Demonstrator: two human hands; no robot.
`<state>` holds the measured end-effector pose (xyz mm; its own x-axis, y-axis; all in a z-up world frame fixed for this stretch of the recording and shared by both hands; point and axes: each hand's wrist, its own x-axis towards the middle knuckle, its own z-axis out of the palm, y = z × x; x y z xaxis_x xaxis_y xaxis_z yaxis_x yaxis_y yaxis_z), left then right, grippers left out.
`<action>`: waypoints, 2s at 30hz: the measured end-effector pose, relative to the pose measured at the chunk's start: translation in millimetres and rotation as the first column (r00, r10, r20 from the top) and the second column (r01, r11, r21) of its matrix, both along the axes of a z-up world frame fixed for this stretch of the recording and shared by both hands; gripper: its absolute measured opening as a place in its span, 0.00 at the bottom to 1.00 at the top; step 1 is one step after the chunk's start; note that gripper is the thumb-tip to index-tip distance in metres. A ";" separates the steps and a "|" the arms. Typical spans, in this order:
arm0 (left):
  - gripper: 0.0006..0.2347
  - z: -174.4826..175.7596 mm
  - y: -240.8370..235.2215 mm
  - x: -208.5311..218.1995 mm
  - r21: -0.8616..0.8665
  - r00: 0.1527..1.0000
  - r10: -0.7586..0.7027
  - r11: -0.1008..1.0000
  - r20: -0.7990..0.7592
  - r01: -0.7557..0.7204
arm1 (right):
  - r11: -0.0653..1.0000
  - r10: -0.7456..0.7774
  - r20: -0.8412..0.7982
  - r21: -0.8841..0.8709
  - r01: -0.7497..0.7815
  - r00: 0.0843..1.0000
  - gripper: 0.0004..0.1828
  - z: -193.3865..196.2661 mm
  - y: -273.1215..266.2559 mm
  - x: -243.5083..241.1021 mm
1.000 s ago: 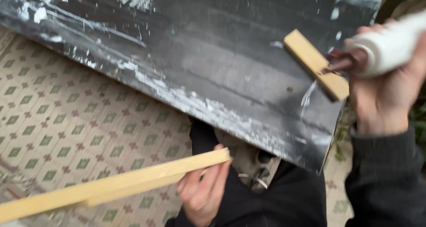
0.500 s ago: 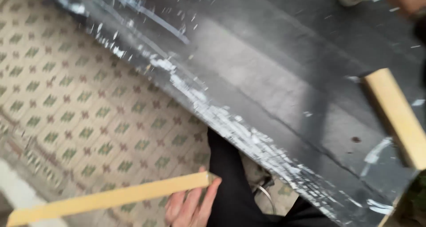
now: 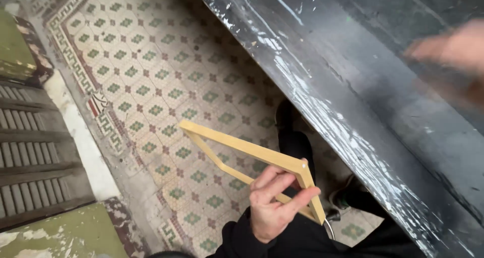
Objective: Applying wood glue to joints and assembling wooden picture frames on a workbench.
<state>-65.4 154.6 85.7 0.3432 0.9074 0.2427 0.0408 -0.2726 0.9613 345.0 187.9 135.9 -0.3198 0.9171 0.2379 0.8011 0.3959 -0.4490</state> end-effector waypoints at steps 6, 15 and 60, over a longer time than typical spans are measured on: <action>0.17 26.3 -39.7 -1.1 0.006 0.963 -0.268 0.963 0.026 0.268 | 0.999 -0.034 -0.239 0.005 0.036 0.971 0.36 32.2 -111.0 -166.1; 0.12 47.9 -87.5 4.5 0.163 0.911 -0.412 0.899 -0.007 0.407 | 0.985 0.046 -0.377 0.171 0.021 0.925 0.24 47.7 -181.8 -186.5; 0.13 68.5 -114.6 27.1 0.213 0.911 -0.402 0.886 -0.093 0.412 | 0.880 -0.177 -0.539 0.287 0.378 0.823 0.50 18.4 -236.4 -195.8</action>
<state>-38.4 39.9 154.3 0.6861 0.6095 0.3972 -0.0783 -0.4809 0.8733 149.2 -48.5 154.3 0.1839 0.7592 0.6243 0.6186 0.4042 -0.6738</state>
